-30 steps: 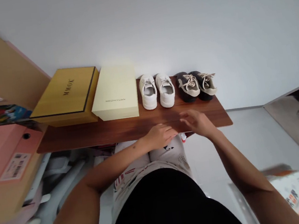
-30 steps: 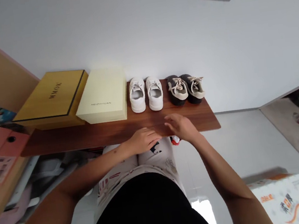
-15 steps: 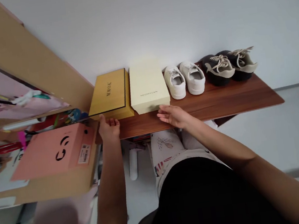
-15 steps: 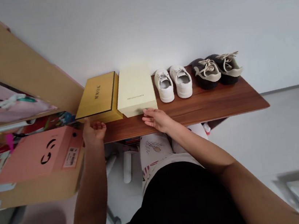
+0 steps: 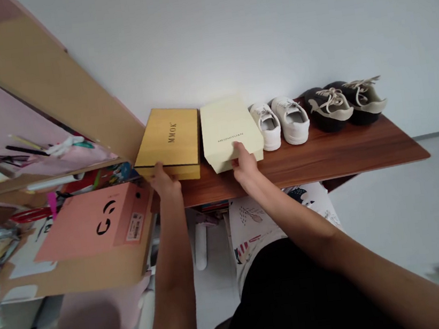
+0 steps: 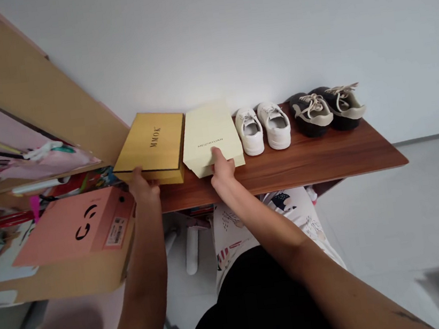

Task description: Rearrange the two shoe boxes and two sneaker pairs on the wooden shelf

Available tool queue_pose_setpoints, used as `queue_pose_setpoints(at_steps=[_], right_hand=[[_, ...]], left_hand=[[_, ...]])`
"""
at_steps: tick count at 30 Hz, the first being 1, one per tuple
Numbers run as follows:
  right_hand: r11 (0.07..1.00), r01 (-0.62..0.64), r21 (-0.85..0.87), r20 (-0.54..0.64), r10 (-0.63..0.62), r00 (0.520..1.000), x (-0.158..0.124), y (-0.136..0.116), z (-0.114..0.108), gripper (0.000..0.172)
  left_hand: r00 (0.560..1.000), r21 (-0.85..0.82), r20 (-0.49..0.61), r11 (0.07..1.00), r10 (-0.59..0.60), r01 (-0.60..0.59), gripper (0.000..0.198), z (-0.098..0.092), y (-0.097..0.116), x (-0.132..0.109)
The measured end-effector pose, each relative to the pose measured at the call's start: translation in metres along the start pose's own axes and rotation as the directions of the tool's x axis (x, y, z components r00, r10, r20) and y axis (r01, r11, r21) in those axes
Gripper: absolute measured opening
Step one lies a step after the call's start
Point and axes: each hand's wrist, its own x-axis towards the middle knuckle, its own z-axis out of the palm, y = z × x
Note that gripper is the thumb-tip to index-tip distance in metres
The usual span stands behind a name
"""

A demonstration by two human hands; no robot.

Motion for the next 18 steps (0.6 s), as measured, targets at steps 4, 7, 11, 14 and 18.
queue_pose_setpoints(at_steps=[4,7,11,14,18], right_hand=[[0.954,0.241,-0.177,-0.058,-0.255,0.965,-0.019,-0.022,-0.015,0.042],[0.630,0.591,-0.503,0.305,-0.511,0.804,-0.041,-0.036,-0.022,0.038],[0.093,0.789,-0.607,0.695,-0.419,0.584,-0.061,-0.031,-0.022,0.031],[-0.078,0.781,-0.619,0.752,-0.345,0.562,-0.058,-0.009,-0.021,0.034],[-0.160,0.791,-0.590,0.796,-0.280,0.537,-0.035,0.021,-0.030,0.034]], left_hand=[[0.821,0.293,0.123,0.769,0.558,-0.567,0.043,-0.015,0.004,-0.023],[0.656,0.498,0.428,0.443,0.622,-0.745,0.038,-0.032,0.004,-0.031],[0.580,0.586,0.691,0.136,0.430,-0.799,0.018,-0.050,-0.006,-0.032],[0.556,0.589,0.776,-0.026,0.299,-0.808,0.018,-0.058,-0.017,-0.026],[0.527,0.561,0.822,-0.145,0.213,-0.815,0.017,-0.061,-0.029,-0.015]])
